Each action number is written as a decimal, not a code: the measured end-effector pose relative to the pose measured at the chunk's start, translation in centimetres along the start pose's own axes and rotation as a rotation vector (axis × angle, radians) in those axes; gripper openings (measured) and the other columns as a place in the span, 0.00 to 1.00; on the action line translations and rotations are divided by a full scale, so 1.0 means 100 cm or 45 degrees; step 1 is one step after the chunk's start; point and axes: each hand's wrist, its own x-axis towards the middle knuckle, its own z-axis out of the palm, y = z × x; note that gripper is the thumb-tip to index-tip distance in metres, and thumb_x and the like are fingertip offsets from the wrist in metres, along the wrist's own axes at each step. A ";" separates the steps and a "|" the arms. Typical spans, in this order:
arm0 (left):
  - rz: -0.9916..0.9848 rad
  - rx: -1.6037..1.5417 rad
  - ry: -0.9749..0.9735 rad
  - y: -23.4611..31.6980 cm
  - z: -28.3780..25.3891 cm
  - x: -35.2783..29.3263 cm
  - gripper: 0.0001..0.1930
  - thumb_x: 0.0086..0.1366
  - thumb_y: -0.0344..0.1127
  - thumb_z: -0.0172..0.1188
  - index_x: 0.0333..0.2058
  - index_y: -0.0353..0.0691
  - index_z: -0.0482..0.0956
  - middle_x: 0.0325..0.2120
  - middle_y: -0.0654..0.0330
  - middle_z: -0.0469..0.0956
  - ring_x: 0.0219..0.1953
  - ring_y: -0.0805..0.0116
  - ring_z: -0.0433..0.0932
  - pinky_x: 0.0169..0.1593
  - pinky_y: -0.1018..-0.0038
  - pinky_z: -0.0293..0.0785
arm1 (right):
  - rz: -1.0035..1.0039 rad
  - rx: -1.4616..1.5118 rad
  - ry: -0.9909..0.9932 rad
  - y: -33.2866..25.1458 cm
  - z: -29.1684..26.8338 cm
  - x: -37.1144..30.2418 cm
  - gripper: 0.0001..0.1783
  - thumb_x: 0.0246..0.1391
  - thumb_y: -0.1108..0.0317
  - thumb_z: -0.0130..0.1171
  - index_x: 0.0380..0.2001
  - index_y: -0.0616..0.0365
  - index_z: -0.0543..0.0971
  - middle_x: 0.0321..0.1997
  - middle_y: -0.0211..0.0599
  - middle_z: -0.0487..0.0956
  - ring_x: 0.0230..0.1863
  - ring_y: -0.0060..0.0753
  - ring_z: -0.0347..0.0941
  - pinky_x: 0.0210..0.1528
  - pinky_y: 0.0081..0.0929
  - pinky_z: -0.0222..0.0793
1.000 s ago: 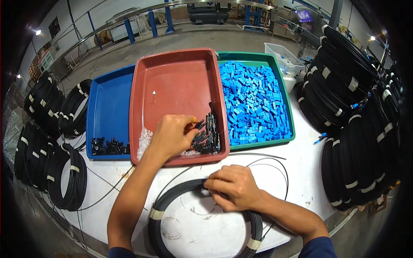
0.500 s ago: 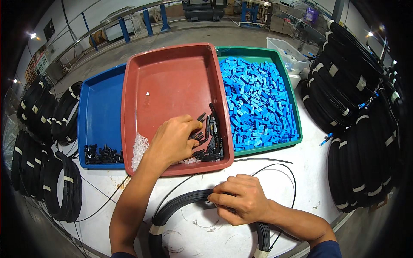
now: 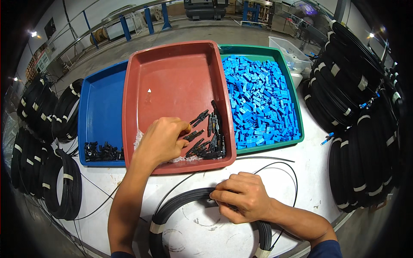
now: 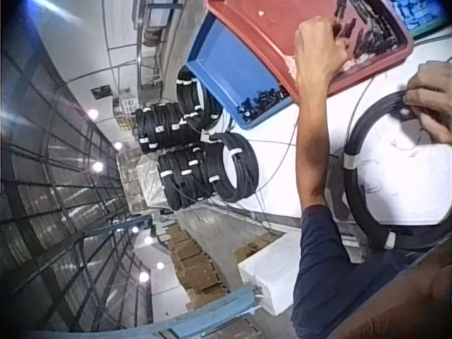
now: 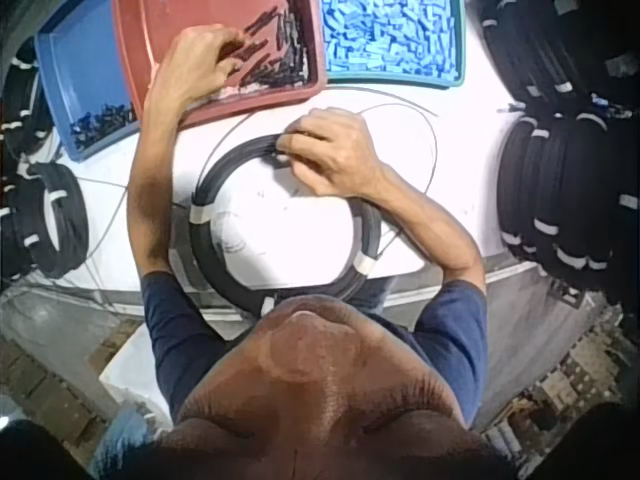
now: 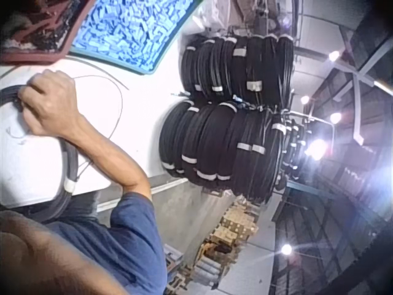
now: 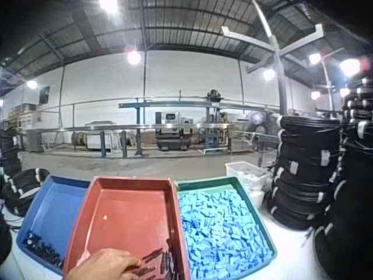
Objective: The person takes connector components from trays and attaches them onto the end of a coiled cable by hand to assemble the fiber optic connector.
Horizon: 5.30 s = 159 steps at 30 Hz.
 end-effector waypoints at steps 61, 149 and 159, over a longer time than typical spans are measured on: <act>0.018 -1.049 0.278 0.069 0.024 -0.104 0.14 0.71 0.23 0.59 0.54 0.32 0.76 0.42 0.55 0.82 0.30 0.77 0.82 0.32 0.82 0.77 | 0.007 0.053 0.206 0.004 0.012 -0.004 0.10 0.46 0.77 0.65 0.35 0.58 0.83 0.33 0.38 0.80 0.31 0.42 0.78 0.33 0.36 0.74; 0.407 -0.278 0.405 0.072 0.018 -0.101 0.10 0.49 0.28 0.76 0.31 0.35 0.86 0.22 0.58 0.84 0.21 0.65 0.82 0.28 0.72 0.75 | 0.454 0.631 -0.003 0.006 0.003 -0.001 0.05 0.56 0.73 0.71 0.33 0.63 0.86 0.26 0.31 0.83 0.22 0.14 0.69 0.24 0.19 0.62; 0.518 -0.241 0.396 0.073 0.019 -0.100 0.11 0.48 0.27 0.77 0.31 0.36 0.85 0.22 0.59 0.83 0.20 0.66 0.79 0.27 0.71 0.73 | 0.958 1.027 -0.235 0.004 -0.011 0.008 0.06 0.55 0.73 0.73 0.33 0.65 0.87 0.27 0.30 0.84 0.28 0.15 0.73 0.31 0.18 0.67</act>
